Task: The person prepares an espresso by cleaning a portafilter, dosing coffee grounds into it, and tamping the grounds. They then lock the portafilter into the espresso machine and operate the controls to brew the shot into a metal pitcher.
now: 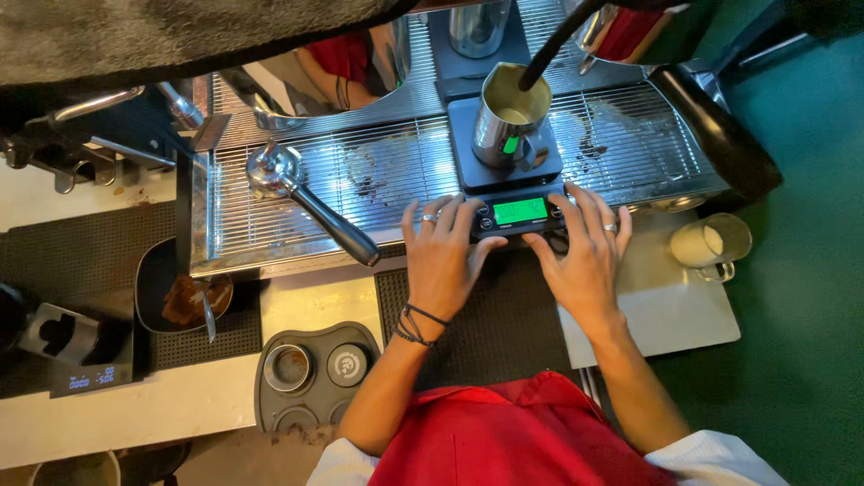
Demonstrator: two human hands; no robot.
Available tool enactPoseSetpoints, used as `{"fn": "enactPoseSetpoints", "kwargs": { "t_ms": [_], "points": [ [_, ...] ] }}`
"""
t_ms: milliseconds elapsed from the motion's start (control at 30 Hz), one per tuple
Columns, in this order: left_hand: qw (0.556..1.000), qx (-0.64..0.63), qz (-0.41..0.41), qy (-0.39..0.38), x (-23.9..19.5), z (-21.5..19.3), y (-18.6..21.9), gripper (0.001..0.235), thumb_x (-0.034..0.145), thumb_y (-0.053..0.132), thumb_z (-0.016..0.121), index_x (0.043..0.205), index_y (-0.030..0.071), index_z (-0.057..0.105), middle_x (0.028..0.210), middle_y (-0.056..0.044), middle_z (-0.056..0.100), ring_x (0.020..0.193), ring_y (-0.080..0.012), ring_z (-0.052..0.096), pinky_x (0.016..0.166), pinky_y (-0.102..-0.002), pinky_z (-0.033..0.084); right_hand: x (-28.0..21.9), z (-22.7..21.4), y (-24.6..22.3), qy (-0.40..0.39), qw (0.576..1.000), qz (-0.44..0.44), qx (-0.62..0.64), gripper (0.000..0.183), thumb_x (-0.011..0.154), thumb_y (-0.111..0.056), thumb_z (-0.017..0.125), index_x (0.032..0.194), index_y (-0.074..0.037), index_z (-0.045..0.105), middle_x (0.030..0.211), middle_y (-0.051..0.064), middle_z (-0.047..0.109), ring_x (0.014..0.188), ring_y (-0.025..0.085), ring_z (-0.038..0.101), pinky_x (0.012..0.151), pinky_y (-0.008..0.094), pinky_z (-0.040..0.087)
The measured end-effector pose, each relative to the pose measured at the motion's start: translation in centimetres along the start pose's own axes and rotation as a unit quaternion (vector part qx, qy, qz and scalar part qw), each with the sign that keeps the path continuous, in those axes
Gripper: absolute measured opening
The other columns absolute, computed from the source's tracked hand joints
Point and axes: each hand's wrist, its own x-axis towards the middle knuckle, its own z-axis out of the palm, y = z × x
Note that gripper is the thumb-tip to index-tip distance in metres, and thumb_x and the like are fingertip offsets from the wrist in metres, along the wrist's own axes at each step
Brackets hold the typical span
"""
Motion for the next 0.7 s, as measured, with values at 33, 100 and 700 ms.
{"fn": "enactPoseSetpoints", "kwargs": {
  "t_ms": [33,100,700],
  "points": [
    [1.000,-0.002,0.002,-0.001,0.2,0.3,0.6,0.058,0.082,0.050,0.082,0.126,0.017,0.063,0.117,-0.009,0.073,0.124,-0.0293,0.063,0.116,-0.057,0.033,0.0,-0.2,0.6,0.001,1.000,0.002,-0.002,0.061,0.091,-0.051,0.077,0.139,-0.015,0.061,0.147,0.011,0.057,0.140,0.035,0.051,0.116,0.063,0.023],
    [1.000,-0.007,0.010,0.005,0.8,0.9,1.7,0.057,0.083,0.049,0.083,0.126,0.016,0.064,0.116,-0.012,0.073,0.124,-0.0300,0.063,0.116,-0.057,0.032,-0.1,-0.7,1.7,0.002,1.000,0.005,-0.009,0.060,0.095,-0.050,0.073,0.140,-0.013,0.061,0.149,0.012,0.057,0.140,0.036,0.050,0.115,0.064,0.024],
    [0.999,-0.003,0.012,0.029,1.2,2.9,4.2,0.059,0.087,0.055,0.077,0.127,0.015,0.063,0.123,-0.011,0.070,0.125,-0.0293,0.061,0.115,-0.056,0.033,0.0,-0.3,6.7,0.051,0.998,-0.043,-0.008,0.057,0.099,-0.056,0.066,0.137,-0.013,0.067,0.143,0.011,0.060,0.134,0.039,0.054,0.112,0.062,0.032]
  ]
}}
